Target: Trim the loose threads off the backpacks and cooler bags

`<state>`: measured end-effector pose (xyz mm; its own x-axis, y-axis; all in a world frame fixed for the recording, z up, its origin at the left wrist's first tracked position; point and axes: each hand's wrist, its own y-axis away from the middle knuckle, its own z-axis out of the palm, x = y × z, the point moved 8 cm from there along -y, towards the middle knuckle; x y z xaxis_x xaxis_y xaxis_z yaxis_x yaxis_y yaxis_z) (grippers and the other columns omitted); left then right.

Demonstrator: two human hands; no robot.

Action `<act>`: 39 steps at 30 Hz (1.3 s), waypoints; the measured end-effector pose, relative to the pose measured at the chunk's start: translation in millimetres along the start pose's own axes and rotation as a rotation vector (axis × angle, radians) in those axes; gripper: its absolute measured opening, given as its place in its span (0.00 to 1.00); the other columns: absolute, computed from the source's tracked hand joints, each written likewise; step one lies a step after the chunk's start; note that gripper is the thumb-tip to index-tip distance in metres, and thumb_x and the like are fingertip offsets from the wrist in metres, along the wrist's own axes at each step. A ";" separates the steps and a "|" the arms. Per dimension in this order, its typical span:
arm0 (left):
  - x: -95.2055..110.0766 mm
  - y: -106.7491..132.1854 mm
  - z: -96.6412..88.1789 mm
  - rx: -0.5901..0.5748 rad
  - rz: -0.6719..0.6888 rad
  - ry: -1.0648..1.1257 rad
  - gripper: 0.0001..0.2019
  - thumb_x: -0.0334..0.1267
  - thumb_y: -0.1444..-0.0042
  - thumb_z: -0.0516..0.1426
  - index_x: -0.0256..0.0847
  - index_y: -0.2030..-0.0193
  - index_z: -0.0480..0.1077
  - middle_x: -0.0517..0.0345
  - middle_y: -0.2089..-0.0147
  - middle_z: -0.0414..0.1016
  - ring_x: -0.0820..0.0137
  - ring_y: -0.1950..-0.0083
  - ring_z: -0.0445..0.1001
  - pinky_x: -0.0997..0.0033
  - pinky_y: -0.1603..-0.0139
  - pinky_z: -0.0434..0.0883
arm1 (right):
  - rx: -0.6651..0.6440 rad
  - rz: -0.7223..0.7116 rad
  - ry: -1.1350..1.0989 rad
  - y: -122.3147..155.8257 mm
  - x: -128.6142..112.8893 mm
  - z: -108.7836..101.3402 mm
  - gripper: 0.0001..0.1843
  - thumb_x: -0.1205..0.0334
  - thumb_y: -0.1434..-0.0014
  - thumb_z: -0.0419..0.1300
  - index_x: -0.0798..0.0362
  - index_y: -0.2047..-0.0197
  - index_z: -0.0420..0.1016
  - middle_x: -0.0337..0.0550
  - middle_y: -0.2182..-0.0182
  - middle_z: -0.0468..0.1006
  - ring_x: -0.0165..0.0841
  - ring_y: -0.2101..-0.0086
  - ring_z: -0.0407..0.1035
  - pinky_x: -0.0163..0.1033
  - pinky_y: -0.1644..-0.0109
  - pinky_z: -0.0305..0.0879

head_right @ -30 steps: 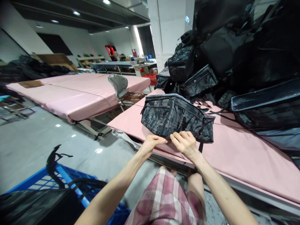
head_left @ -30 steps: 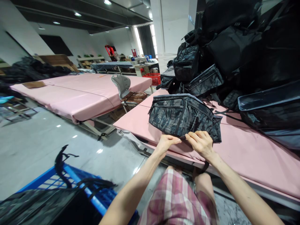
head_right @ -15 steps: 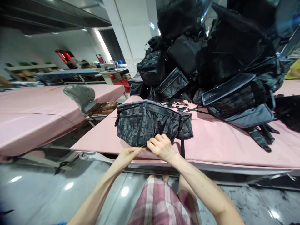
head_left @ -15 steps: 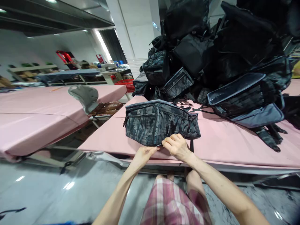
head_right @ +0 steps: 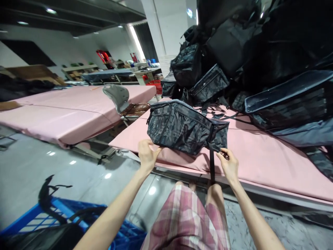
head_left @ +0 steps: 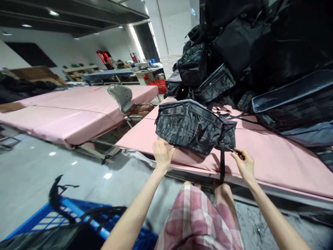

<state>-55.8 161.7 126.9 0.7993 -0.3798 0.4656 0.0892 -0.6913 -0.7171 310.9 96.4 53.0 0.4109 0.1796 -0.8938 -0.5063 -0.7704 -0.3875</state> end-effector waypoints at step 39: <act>187.2 -137.0 129.5 -0.833 0.212 0.065 0.26 0.57 0.48 0.47 0.35 0.74 0.74 0.50 0.73 0.73 0.64 0.68 0.71 0.72 0.70 0.61 | -0.127 -0.122 0.045 59.8 -88.2 -19.9 0.25 0.60 0.53 0.63 0.49 0.50 0.67 0.39 0.69 0.68 0.28 0.73 0.63 0.34 0.68 0.64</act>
<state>158.5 264.9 245.2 0.7119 -0.5687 0.4121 -0.5434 -0.8177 -0.1898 259.5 22.3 113.2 0.4988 0.2513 -0.8295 -0.3519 -0.8159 -0.4587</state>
